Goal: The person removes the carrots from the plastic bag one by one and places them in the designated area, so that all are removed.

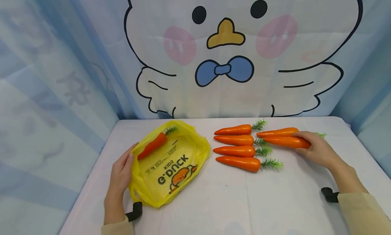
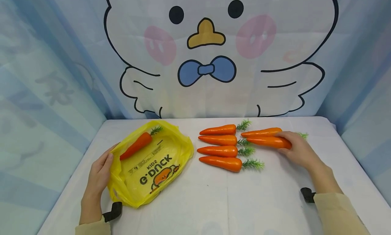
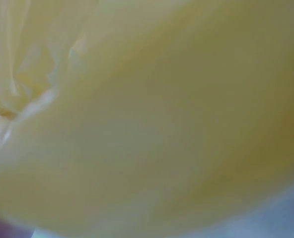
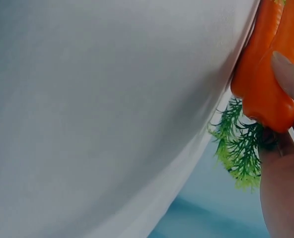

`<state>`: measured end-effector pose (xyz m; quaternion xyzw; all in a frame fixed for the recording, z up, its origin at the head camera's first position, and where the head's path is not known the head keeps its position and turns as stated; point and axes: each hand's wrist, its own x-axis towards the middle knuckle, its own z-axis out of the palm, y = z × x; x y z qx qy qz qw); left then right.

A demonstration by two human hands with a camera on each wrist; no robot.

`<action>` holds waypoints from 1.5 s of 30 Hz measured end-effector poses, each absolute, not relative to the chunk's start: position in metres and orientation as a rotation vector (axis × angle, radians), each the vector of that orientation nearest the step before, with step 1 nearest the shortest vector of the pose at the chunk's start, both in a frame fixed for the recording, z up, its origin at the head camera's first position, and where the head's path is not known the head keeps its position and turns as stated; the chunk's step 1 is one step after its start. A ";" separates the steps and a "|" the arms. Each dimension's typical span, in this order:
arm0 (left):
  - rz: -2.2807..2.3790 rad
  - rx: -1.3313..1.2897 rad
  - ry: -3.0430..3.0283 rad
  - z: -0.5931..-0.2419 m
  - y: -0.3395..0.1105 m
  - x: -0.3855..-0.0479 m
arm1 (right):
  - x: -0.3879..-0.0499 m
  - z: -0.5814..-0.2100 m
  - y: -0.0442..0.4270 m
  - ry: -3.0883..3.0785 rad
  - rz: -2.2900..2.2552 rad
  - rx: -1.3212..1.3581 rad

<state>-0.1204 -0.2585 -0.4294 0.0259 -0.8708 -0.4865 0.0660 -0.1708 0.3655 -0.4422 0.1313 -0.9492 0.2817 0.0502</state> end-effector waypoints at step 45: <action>-1.508 0.102 -2.639 -0.424 -0.258 -0.119 | -0.165 -0.441 0.371 -3.014 0.837 0.370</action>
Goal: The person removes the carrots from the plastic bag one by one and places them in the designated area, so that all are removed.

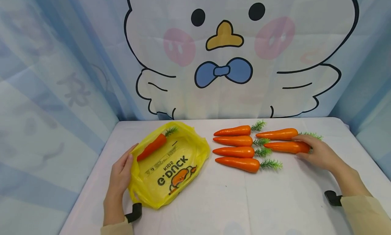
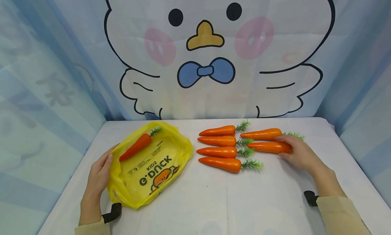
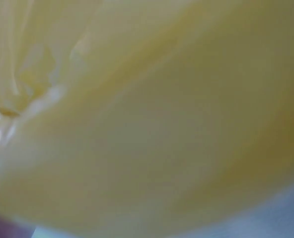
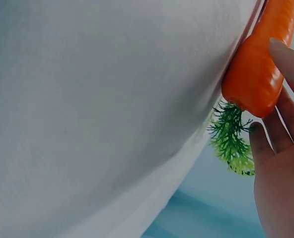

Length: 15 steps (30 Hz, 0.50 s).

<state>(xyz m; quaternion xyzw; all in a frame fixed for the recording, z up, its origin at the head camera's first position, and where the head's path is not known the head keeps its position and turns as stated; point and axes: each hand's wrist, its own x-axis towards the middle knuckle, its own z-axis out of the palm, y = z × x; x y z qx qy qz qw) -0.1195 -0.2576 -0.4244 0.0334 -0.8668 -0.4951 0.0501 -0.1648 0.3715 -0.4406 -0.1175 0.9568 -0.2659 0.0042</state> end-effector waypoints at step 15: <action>-1.508 0.104 -2.635 -0.425 -0.258 -0.119 | -0.162 -0.437 0.370 3.041 -0.921 -0.377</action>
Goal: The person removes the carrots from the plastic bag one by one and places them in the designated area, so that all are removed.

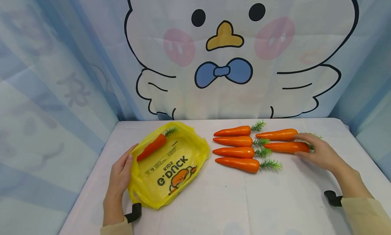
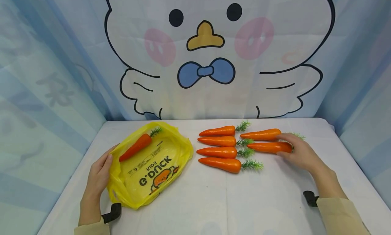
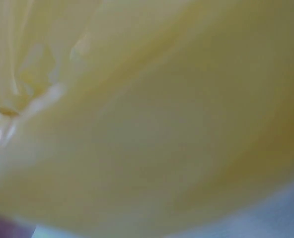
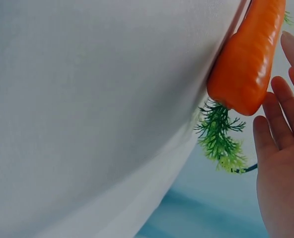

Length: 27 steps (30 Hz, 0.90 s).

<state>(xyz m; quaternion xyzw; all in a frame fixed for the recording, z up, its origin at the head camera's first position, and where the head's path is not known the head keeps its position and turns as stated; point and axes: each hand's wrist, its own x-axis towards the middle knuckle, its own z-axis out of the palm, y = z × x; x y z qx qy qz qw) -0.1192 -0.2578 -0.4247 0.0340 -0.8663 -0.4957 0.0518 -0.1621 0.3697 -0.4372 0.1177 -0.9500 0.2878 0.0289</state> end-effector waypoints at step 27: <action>-1.487 0.020 -2.595 -0.427 -0.260 -0.120 | -0.166 -0.407 0.318 -2.935 0.954 0.464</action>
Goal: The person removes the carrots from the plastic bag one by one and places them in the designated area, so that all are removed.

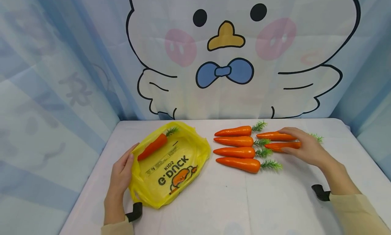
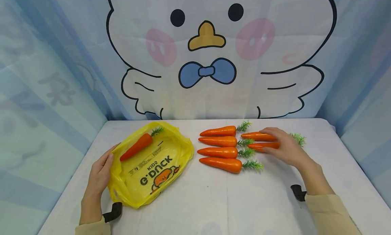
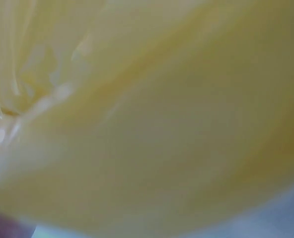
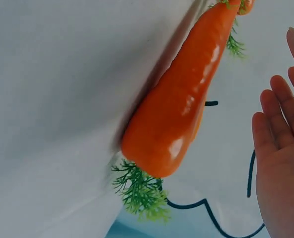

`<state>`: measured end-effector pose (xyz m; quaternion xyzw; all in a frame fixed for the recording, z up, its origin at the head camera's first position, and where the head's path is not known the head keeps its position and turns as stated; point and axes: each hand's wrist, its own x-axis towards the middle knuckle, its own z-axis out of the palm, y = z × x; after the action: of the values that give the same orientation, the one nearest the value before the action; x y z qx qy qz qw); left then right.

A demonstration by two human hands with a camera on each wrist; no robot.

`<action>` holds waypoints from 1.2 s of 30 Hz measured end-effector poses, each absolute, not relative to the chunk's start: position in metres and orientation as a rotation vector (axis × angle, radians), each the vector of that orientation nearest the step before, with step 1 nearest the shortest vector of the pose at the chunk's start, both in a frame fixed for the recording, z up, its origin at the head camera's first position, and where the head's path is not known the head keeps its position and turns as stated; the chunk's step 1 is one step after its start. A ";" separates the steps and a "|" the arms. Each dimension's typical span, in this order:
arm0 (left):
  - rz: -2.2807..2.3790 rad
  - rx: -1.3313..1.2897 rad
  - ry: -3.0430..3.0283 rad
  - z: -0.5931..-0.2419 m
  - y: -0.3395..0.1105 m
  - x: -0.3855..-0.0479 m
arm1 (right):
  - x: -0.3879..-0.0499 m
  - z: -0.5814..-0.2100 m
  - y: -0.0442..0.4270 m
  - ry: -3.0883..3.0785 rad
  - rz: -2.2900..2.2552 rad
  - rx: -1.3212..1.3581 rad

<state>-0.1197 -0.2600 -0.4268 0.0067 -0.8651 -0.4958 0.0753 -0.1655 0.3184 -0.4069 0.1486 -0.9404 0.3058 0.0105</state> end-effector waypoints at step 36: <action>-1.501 -0.016 -2.555 -0.427 -0.260 -0.121 | -0.192 -0.394 0.212 -2.838 1.110 0.848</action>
<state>-0.1213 -0.2602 -0.4269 -0.0053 -0.8589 -0.5044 0.0891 -0.1921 0.2123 -0.3942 0.2681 -0.8971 0.3510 -0.0107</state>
